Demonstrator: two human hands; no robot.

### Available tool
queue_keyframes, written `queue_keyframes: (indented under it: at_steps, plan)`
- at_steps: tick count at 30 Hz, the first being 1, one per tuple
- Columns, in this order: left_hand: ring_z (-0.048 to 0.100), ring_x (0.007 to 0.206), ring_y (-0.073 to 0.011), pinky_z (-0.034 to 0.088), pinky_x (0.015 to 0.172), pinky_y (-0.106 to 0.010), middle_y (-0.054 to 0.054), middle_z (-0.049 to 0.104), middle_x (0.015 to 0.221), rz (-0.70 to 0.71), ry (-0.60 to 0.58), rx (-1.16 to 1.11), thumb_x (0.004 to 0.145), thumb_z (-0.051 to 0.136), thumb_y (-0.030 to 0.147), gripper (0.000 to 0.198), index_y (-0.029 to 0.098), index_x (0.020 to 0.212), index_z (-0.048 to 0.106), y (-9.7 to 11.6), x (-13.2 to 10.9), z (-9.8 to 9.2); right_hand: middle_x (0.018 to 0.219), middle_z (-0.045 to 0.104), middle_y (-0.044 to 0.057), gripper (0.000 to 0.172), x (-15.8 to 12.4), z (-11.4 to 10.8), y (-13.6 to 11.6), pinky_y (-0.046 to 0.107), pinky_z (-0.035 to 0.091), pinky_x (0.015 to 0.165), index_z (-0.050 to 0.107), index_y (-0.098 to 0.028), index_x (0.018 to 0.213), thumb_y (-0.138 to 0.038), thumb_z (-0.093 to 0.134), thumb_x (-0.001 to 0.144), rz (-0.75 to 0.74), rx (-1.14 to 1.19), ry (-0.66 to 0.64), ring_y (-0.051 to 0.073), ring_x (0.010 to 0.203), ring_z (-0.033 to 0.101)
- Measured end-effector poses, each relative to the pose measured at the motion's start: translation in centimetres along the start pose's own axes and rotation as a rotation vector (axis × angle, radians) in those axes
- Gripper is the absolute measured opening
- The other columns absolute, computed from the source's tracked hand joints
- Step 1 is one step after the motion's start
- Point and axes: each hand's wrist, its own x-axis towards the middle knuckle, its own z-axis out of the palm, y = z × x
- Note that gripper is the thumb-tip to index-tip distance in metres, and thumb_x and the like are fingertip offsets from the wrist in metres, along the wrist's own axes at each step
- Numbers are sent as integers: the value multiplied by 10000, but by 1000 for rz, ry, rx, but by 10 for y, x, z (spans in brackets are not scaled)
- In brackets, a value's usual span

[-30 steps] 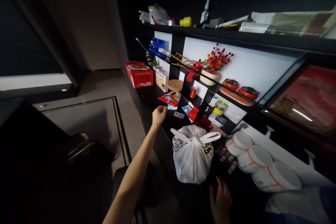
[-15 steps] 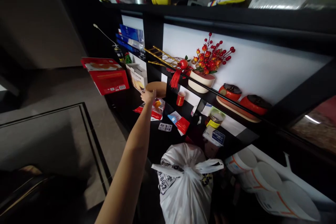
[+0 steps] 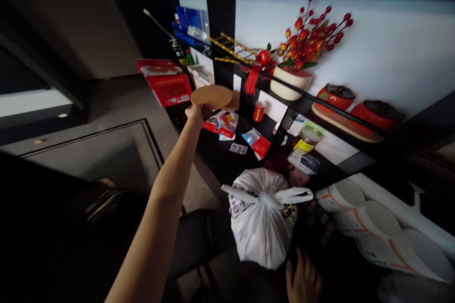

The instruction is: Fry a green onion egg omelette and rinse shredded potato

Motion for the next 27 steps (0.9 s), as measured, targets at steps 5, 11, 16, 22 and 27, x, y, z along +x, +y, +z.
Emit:
queue_keyframes:
  at_steps: [5,11,16,22,27]
  plan:
    - [539,591,-60,458,611,-168,2,573,701,-51,-85,-161,717,498,16,146,116,807,552,42,-78,-141,1211,539,231,556,7,-23,-6,485,362,886,460,-53,1298,-425,314,913,111,68,-165,336,1111,492]
    - [592,737,-80,481,661,-158,-23,621,862,-96,29,-65,724,611,142,170,141,894,604,93,-248,-310,1237,516,225,541,8,-27,-9,488,332,904,445,-74,1300,-425,363,896,122,154,-147,340,1151,456]
    - [598,883,-148,505,717,-212,-12,627,1013,-106,226,174,736,618,283,291,216,1019,600,100,-359,-413,1237,513,235,540,7,-26,-10,514,329,886,462,-83,1291,-420,380,878,121,155,-98,366,1138,458]
    - [607,956,-179,511,795,-255,-14,639,1052,-120,411,210,707,629,327,407,237,1100,579,112,-404,-471,1185,542,230,520,11,-23,-13,594,357,799,503,-170,1287,-417,407,840,77,200,-23,419,1097,481]
    - [596,1046,-229,519,835,-291,-24,654,1075,-111,470,214,689,652,370,479,240,1142,568,125,-402,-510,1045,590,204,463,22,-54,-26,659,369,667,570,-232,1222,-445,421,839,17,316,26,470,1014,524]
